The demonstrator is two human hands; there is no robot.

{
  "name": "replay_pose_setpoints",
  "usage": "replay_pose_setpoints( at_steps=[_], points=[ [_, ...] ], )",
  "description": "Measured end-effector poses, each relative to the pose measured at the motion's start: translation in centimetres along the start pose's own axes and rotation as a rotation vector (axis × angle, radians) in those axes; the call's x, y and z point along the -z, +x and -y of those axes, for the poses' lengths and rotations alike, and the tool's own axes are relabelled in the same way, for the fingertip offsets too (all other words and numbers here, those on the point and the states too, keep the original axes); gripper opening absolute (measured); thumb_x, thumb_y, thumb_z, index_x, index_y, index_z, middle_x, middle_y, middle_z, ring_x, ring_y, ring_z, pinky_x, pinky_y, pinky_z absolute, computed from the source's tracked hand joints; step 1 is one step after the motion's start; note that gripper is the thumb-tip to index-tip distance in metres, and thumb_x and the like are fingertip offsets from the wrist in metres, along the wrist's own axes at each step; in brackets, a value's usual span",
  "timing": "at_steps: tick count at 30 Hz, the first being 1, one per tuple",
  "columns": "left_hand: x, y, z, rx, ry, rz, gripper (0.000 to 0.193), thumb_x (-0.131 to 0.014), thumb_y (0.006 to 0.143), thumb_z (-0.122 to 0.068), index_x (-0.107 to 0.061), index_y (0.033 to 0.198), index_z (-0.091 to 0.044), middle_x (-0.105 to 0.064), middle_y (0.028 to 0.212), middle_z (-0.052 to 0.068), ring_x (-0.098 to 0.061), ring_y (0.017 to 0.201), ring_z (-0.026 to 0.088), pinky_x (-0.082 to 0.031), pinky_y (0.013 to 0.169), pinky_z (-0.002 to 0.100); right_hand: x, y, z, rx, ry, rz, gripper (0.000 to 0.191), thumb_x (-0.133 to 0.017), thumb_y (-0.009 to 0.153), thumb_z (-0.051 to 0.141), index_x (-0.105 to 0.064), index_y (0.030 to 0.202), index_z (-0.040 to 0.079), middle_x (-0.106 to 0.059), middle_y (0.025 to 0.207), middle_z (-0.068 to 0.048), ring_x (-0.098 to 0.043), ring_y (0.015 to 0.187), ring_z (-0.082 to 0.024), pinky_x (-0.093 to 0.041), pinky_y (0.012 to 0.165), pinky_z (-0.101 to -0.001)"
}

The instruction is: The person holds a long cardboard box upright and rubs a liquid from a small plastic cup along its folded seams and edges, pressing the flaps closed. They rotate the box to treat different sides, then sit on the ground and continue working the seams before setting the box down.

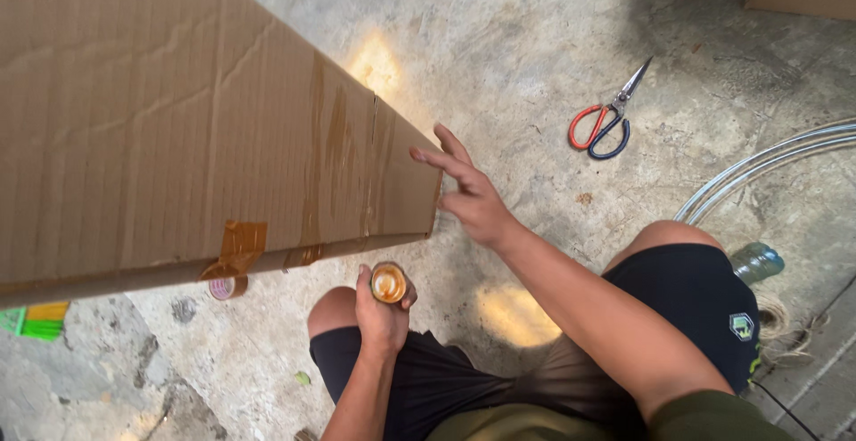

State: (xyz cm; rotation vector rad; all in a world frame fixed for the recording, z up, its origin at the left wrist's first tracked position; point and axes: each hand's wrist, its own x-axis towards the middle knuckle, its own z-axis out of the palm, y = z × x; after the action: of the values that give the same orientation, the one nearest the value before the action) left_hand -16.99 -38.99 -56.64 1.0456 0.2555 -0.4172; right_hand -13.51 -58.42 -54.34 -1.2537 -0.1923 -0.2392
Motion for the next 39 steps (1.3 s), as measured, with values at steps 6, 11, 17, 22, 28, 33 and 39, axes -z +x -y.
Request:
replay_pose_setpoints(
  at_steps=[6,11,17,22,28,33,39],
  points=[
    [1.4,-1.0,-1.2,-0.003,0.035,-0.098,0.056,-0.028,0.107,-0.048,-0.054,0.087,-0.002,-0.045,0.063,0.007,-0.039,0.056,0.02,-0.035,0.055,0.033,-2.6,5.3,0.4,0.051,-0.088,-0.06,0.086,-0.053,0.075,-0.004,-0.044,0.157,0.02,0.004,0.176,-0.013,0.005,0.163,-0.031,-0.008,0.131,-0.0498],
    [2.8,-1.2,-1.5,0.019,-0.048,-0.221,0.057,-0.033,0.105,-0.052,-0.056,0.09,-0.002,-0.048,0.069,0.007,-0.04,0.058,0.019,-0.034,0.055,0.032,-3.4,6.6,0.8,-0.019,-0.196,-0.064,0.089,-0.052,0.074,-0.002,-0.044,0.157,0.029,0.005,0.176,-0.01,0.004,0.163,-0.032,-0.007,0.13,-0.0494],
    [3.6,-0.9,-1.0,0.034,-0.035,-0.258,0.056,-0.033,0.105,-0.051,-0.056,0.09,-0.002,-0.049,0.069,0.007,-0.039,0.058,0.019,-0.035,0.055,0.033,-4.5,5.2,0.3,0.069,-0.328,-0.069,0.089,-0.053,0.076,0.001,-0.042,0.157,0.035,0.006,0.177,-0.012,0.007,0.164,-0.036,-0.002,0.129,-0.0583],
    [3.8,-0.6,-0.6,0.042,0.024,-0.209,0.058,-0.031,0.106,-0.052,-0.057,0.089,-0.003,-0.047,0.064,0.007,-0.04,0.057,0.019,-0.036,0.056,0.033,-6.0,2.7,-0.7,0.08,-0.509,-0.06,0.089,-0.056,0.079,0.005,-0.036,0.158,0.039,0.011,0.176,-0.015,0.01,0.162,-0.04,0.006,0.121,-0.0669],
    [3.8,-0.1,-0.3,0.086,-0.031,-0.319,0.052,-0.031,0.106,-0.048,-0.055,0.09,-0.005,-0.054,0.075,0.005,-0.042,0.063,0.018,-0.035,0.059,0.032,-7.9,-1.5,-1.7,0.43,-0.927,-0.107,0.077,-0.061,0.09,0.012,-0.038,0.161,0.03,0.006,0.173,-0.02,0.0,0.161,-0.043,-0.006,0.127,-0.0641],
    [4.0,0.1,-0.4,0.029,-0.022,-0.211,0.054,-0.032,0.105,-0.049,-0.056,0.088,-0.004,-0.048,0.065,0.006,-0.039,0.056,0.02,-0.035,0.054,0.033,-6.2,-0.4,-1.2,0.433,-0.796,-0.257,0.074,-0.06,0.081,0.007,-0.05,0.149,0.035,-0.008,0.175,-0.015,-0.014,0.163,-0.03,-0.016,0.125,-0.0528],
    [4.0,-0.2,-0.9,0.005,-0.022,-0.2,0.054,-0.032,0.106,-0.047,-0.057,0.101,0.001,-0.045,0.06,0.007,-0.038,0.055,0.019,-0.034,0.054,0.033,-3.9,6.9,1.0,-0.099,-0.696,-0.03,0.103,-0.057,0.079,-0.005,-0.016,0.163,0.038,0.015,0.172,-0.01,0.008,0.16,-0.036,-0.001,0.124,-0.06]
  ],
)
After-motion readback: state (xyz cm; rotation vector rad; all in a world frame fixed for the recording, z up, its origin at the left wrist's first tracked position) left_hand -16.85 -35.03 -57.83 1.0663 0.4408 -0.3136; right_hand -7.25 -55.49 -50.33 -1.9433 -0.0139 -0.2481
